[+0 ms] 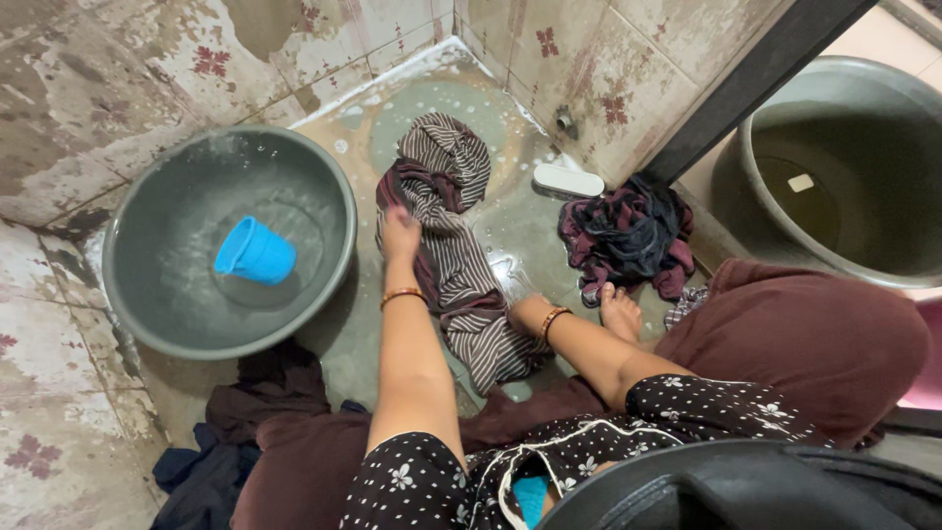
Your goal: The person washes clothes by hand while sitting on a tiled floor, applying a soap bar to the fabric and scrubbing it before rinsing with water poured from a small cup.
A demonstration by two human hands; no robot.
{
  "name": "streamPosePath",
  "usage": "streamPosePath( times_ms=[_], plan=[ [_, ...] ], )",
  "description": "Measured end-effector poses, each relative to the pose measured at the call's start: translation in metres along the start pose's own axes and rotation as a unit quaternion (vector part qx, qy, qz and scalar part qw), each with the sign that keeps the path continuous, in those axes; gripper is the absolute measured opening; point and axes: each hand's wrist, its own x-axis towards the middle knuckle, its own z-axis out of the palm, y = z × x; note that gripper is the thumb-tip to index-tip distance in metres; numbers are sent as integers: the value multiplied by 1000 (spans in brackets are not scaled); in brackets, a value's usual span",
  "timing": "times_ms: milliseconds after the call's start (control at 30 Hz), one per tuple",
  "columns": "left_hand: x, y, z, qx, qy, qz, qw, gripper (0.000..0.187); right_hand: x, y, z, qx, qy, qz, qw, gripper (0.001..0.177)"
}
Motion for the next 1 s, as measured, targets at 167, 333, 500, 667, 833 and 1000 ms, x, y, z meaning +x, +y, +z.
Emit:
streamPosePath(
  times_ms=[167, 333, 500, 667, 833, 1000],
  plan=[
    [-63, -49, 23, 165, -156, -205, 952, 60, 15, -13, -33, -6, 158, 19, 987, 32],
    [-65, -50, 10, 195, -187, -175, 947, 53, 31, -48, -40, 163, 300, -184, 922, 31],
    [-44, -41, 15, 80, -112, -131, 982, 48, 18, -153, 13, 218, 70, -582, 780, 42],
    [-45, -50, 26, 56, -56, -116, 990, 53, 67, -116, -58, 157, -6, -227, 961, 38],
    [-60, -67, 36, 65, -53, -249, 965, 98, 126, 5, -147, 373, 320, 70, 868, 75],
    [-55, -76, 61, 190, -185, -243, 933, 70, 179, 17, -199, 353, 327, 94, 871, 107]
  ],
)
